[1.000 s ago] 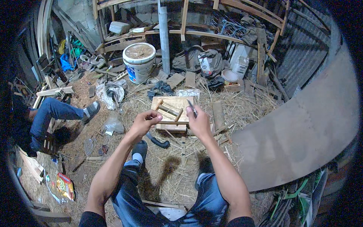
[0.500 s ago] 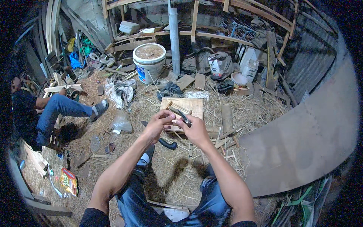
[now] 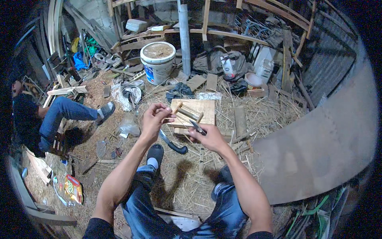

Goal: The person uses a knife to carve the tips of wooden sticks and then inserts them one by one into pre-drilled holes in a wooden base to build a small cage structure.

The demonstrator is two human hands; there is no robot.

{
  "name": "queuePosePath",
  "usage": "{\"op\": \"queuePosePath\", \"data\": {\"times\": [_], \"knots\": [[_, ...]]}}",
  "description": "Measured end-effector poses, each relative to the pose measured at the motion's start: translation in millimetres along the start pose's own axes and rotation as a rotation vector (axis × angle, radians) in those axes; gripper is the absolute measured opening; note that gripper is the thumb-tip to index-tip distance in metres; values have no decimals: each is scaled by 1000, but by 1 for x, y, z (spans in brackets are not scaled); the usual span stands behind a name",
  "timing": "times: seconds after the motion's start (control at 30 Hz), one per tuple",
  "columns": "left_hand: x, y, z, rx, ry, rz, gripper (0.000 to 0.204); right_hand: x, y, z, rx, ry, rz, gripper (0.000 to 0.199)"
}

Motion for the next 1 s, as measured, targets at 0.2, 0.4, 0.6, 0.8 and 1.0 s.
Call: {"op": "queuePosePath", "data": {"times": [0.2,0.4,0.6,0.8,1.0], "knots": [[-37,-52,25,53,-182,402,17,25,9,21,-11,227,-298,19],[-37,-173,71,23,-364,1209,34,61,90,32,-93,406,-211,11],[-35,-253,85,-239,-112,1628,43,70,103,28,-267,317,-146,21],[-27,-265,92,-410,-36,1588,39,76,101,22,-232,319,-1,18],[-26,-194,102,-473,-48,1175,41,97,77,14,-165,551,-160,20]]}}
Point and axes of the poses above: each hand's wrist, its own z-axis towards the middle knuckle, its own x-axis out of the back of the hand, y = z × x, the point moved 7 cm from there along z, towards the middle knuckle, and after that the axes turned 3 degrees about y, right-handed, at the moved point
